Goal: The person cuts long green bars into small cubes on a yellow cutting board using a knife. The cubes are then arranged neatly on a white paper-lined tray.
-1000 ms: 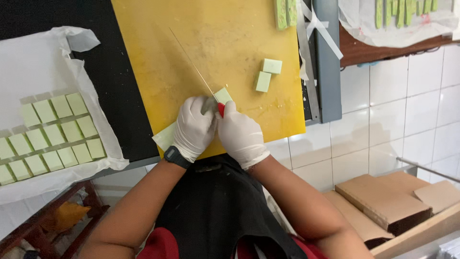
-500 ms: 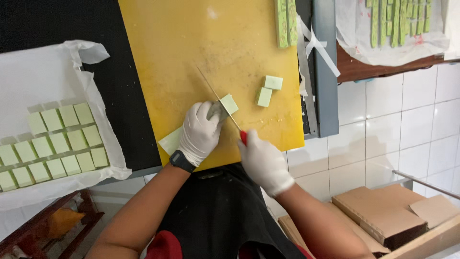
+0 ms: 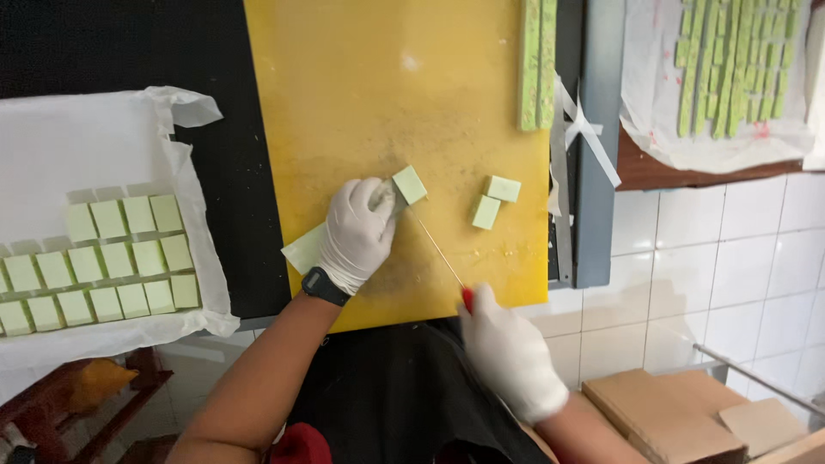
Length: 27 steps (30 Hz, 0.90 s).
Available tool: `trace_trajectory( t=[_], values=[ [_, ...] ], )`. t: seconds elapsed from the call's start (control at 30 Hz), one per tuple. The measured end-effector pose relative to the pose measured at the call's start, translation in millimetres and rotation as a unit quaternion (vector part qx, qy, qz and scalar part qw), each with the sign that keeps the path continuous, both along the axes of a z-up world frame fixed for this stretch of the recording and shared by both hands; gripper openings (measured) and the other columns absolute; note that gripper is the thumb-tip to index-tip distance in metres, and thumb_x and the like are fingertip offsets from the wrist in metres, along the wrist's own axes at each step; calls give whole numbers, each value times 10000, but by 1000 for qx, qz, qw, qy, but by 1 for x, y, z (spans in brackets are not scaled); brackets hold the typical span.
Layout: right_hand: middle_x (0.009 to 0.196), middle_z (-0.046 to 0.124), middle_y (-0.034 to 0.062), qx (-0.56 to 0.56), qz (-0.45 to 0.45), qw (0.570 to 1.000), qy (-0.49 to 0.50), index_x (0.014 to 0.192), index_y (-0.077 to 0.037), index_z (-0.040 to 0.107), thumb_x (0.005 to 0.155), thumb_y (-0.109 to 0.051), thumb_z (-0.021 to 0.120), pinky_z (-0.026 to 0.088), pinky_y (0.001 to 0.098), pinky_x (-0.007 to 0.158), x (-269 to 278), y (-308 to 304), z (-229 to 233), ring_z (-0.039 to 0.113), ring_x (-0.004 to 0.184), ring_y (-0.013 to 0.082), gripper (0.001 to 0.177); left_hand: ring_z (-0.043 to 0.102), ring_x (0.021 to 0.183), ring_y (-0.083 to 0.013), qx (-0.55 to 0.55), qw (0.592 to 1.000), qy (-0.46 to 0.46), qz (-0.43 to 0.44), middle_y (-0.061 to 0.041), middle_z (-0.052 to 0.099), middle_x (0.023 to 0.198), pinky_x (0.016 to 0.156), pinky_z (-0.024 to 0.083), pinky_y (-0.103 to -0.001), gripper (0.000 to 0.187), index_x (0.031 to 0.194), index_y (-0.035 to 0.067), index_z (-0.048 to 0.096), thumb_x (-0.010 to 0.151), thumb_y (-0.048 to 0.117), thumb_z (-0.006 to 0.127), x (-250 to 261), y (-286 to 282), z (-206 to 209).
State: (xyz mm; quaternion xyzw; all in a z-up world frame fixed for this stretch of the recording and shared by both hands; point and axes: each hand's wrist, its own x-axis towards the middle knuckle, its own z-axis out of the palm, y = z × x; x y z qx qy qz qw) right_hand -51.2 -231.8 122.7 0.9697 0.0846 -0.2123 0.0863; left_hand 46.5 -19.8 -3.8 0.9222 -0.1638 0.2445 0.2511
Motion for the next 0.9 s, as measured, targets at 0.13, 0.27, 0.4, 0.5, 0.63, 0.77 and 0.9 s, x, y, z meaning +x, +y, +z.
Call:
trace_trajectory(
  t=[0.13, 0.27, 0.4, 0.5, 0.63, 0.77, 0.9],
  values=[
    [647, 578, -18, -8, 94, 996, -7, 896, -227, 470, 1009, -389, 504, 586, 361, 456, 21, 2, -15, 717, 494, 227, 200, 615, 891, -355, -12, 1000, 1, -16, -146, 595, 1012, 690, 524, -398, 113, 941, 24, 703, 850, 91, 711, 3, 0, 2],
    [674, 633, 75, 146, -8, 988, -50, 948, -164, 468, 1056, -458, 465, 580, 476, 489, 96, 55, -85, 741, 594, 359, 312, 600, 832, -362, 4, 1000, -16, 3, -137, 567, 963, 638, 507, -416, 114, 973, 24, 714, 941, 98, 634, 6, -4, 26],
    [621, 614, 58, 147, -49, 987, -38, 970, -211, 403, 1063, -536, 428, 579, 465, 499, 75, 47, -54, 729, 566, 360, 340, 622, 933, -322, 3, 1000, 4, -6, -110, 591, 1000, 701, 516, -390, 260, 1060, 29, 711, 1011, 252, 585, 4, -4, 6],
    [647, 644, 99, 117, -137, 980, 85, 973, -191, 407, 1052, -511, 429, 539, 518, 554, 35, 24, 7, 696, 609, 422, 330, 612, 931, -330, 7, 1000, 18, -15, -114, 588, 1012, 707, 515, -397, 172, 996, 44, 723, 903, 189, 716, -1, -2, 29],
    [673, 582, 78, 71, -69, 992, 79, 944, -180, 445, 1057, -371, 432, 524, 505, 535, 44, 14, -27, 677, 578, 411, 222, 523, 785, -295, 12, 999, 35, -27, -119, 552, 930, 639, 467, -378, 99, 956, -29, 658, 951, 37, 585, 13, 3, 33],
    [721, 664, 103, 169, -85, 982, 30, 998, -188, 410, 1023, -540, 489, 599, 538, 586, 113, 66, -94, 743, 678, 433, 362, 590, 818, -341, 10, 1000, -14, -22, -133, 562, 947, 636, 490, -413, 180, 954, 6, 714, 944, 150, 606, 5, -1, 13],
    [663, 670, 110, 140, -42, 989, -33, 955, -196, 447, 1046, -480, 490, 594, 467, 532, 79, 49, -58, 756, 635, 361, 302, 601, 872, -325, 12, 999, -25, -15, -131, 589, 1009, 671, 512, -384, 189, 981, 34, 706, 957, 187, 597, 5, -1, -4]
  ],
)
